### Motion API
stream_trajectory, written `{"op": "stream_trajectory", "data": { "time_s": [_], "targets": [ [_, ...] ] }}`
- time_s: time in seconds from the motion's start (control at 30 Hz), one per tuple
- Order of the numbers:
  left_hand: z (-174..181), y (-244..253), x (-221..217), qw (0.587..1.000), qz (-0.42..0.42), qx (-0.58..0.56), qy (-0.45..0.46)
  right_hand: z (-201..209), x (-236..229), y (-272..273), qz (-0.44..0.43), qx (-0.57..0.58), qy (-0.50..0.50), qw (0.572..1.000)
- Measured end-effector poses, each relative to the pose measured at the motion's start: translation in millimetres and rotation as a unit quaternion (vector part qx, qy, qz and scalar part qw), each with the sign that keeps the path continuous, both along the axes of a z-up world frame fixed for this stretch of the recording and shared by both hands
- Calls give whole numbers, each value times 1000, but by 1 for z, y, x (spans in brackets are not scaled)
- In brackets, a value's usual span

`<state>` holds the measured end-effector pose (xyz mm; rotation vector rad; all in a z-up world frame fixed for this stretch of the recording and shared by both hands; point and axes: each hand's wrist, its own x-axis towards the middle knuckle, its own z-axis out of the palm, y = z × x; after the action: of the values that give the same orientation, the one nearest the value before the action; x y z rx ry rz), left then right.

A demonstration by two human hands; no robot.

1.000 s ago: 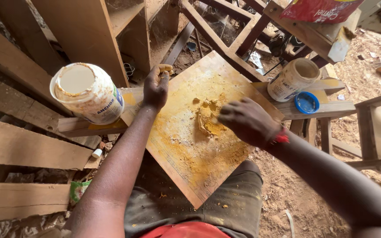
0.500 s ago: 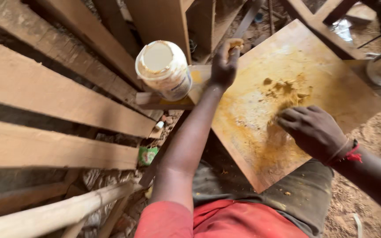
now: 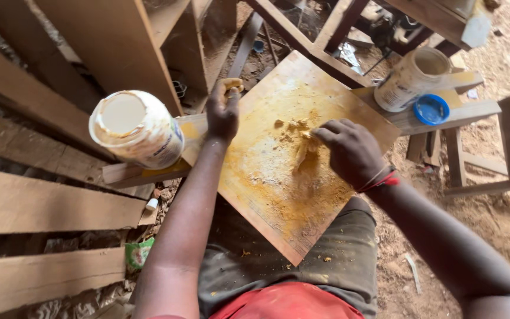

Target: The person mixes a yellowish powder with a liquid on a flat board using a small flat tool. They repeatedly scrape and fold the mixture to combine the ingredients into a paste.

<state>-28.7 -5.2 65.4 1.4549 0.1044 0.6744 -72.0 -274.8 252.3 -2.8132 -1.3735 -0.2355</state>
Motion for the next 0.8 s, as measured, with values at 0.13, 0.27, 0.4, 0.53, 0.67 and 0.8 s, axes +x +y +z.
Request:
{"op": "stream_trajectory", "data": {
  "time_s": [0.13, 0.27, 0.4, 0.53, 0.67, 0.8],
  "targets": [
    [0, -7, 16, 1000, 6, -9, -29, -21, -37, 0, -44, 69, -72, 994],
    [-16, 6, 9, 993, 44, 109, 10, -40, -73, 6, -47, 32, -48, 997],
    [-9, -15, 17, 980, 52, 194, 11, -26, -77, -3, -86, -113, 37, 989],
    [0, -13, 14, 943, 111, 312, -5, -6, -71, -2, -40, -134, 89, 986],
    [-7, -17, 17, 956, 62, 284, 43, 14, -48, -11, -2, -104, 85, 991],
    [-10, -22, 16, 948, 83, 308, 20, 7, 14, 7, -12, -104, 20, 994]
  ]
}}
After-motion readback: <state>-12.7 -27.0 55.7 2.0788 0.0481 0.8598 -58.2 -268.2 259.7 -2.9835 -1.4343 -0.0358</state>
